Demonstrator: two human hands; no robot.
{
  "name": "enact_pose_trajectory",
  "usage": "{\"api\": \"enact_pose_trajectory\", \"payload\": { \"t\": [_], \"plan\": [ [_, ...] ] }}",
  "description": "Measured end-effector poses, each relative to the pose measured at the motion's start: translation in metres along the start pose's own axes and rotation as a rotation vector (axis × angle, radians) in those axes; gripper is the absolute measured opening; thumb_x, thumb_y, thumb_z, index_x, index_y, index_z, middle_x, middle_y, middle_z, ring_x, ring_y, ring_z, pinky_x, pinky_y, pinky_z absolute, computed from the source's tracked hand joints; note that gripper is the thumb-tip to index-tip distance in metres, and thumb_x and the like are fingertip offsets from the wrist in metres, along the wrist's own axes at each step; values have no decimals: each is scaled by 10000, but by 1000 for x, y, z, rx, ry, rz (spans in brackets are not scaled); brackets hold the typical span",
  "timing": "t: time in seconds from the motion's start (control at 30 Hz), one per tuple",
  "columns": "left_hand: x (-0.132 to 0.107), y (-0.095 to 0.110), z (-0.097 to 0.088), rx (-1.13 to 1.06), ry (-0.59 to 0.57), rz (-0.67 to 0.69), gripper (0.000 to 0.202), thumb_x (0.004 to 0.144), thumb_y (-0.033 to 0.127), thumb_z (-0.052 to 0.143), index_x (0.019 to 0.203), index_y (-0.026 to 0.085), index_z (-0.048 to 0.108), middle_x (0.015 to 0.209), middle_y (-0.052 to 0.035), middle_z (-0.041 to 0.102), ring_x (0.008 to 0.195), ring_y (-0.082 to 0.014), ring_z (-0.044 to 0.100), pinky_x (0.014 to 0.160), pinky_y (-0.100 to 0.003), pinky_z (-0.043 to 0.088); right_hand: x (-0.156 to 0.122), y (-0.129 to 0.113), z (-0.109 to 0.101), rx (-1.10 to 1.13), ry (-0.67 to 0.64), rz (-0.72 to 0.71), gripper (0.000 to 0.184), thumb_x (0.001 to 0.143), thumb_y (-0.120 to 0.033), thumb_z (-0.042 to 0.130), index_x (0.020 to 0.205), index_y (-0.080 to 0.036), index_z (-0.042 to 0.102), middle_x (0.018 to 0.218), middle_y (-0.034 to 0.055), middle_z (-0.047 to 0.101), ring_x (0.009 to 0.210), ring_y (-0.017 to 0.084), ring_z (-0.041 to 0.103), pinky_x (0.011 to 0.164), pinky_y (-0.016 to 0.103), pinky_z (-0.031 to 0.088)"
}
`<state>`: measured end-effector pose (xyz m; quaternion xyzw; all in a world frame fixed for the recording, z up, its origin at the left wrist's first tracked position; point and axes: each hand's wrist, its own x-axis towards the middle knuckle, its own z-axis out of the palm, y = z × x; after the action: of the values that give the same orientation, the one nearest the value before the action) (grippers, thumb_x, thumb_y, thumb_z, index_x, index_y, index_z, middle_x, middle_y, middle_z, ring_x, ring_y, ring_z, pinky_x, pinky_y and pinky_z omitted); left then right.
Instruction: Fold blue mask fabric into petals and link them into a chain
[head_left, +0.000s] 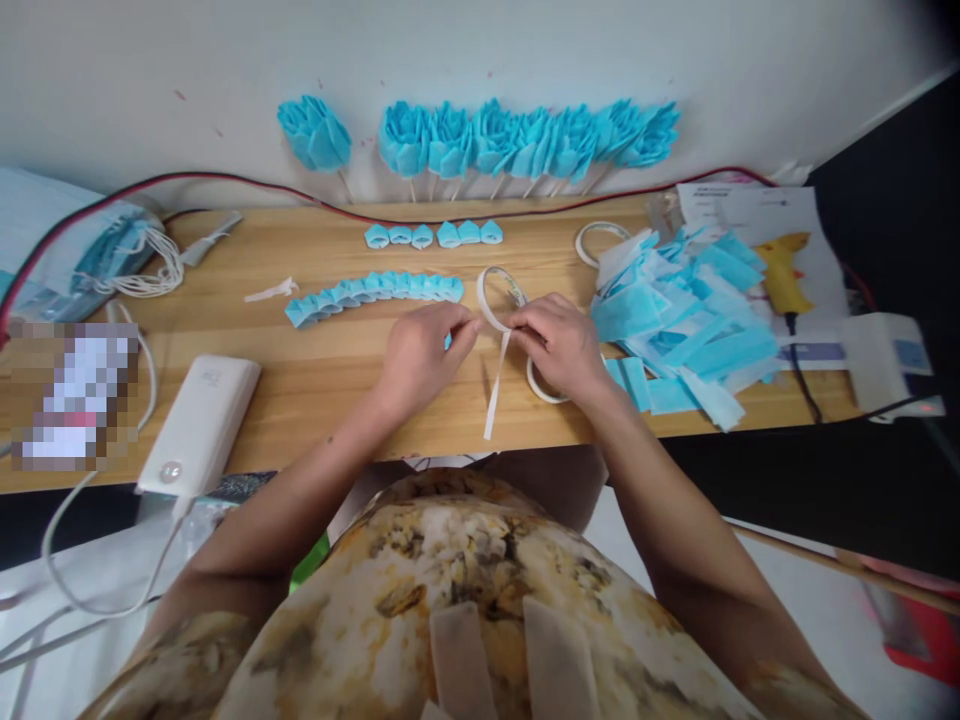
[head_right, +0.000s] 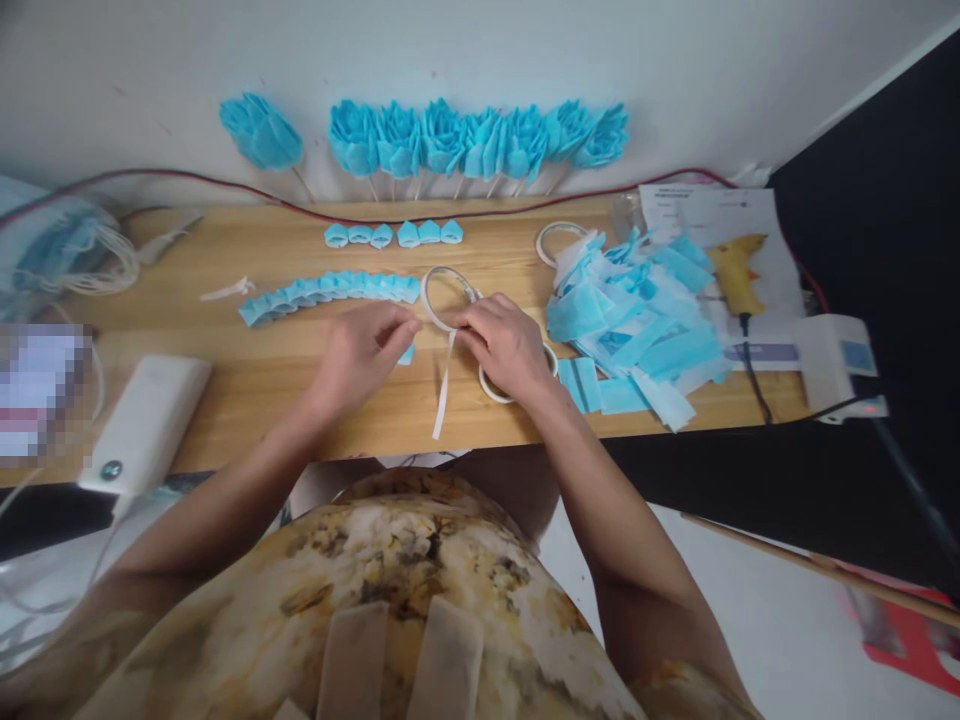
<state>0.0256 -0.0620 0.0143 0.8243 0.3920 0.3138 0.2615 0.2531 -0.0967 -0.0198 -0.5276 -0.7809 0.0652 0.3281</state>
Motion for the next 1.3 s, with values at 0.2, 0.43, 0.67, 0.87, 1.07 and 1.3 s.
{"api": "enact_pose_trajectory", "payload": {
  "t": [0.2,0.43,0.67,0.87,1.07,1.3],
  "plan": [
    [-19,5,2,-25,-267,7,279,1040,274,579,850,162,749,841,-50,725,785,-170,641,733,-288,447,9,-24,-20,-140,-99,-28,248,1065,-312,536,1042,-233,771,1003,83,783,1007,276,650,835,402,485],
    [-43,16,17,129,-401,43,221,1004,257,648,839,157,755,854,-80,729,835,-216,660,743,-314,450,22,-43,-58,-382,-306,-116,281,1079,-280,508,1089,-250,787,982,73,764,996,266,625,735,372,420],
    [-45,20,19,52,-375,2,210,961,169,628,767,158,708,794,-58,683,785,-189,620,707,-294,420,35,-50,-93,-507,-555,-217,312,1037,-246,534,799,-236,737,810,69,695,926,275,621,637,373,330],
    [-41,22,8,-147,-490,50,168,903,163,626,750,159,696,734,-19,658,734,-158,581,714,-284,407,40,-47,-114,-321,-771,-186,282,964,-229,583,690,-260,645,690,-8,622,596,166,510,573,351,255],
    [-27,34,-17,-330,-501,-29,153,886,237,624,756,171,672,739,4,661,680,-115,549,682,-254,411,57,-40,-144,-15,-892,-35,239,985,-386,659,798,-280,763,754,-16,713,651,152,569,633,329,369],
    [-8,28,-39,-450,-595,-110,205,860,345,642,751,172,634,724,13,622,670,-107,523,642,-235,408,70,-45,-164,126,-952,45,209,997,-439,677,957,-292,821,726,-40,703,595,111,527,590,312,350]
  ]
}}
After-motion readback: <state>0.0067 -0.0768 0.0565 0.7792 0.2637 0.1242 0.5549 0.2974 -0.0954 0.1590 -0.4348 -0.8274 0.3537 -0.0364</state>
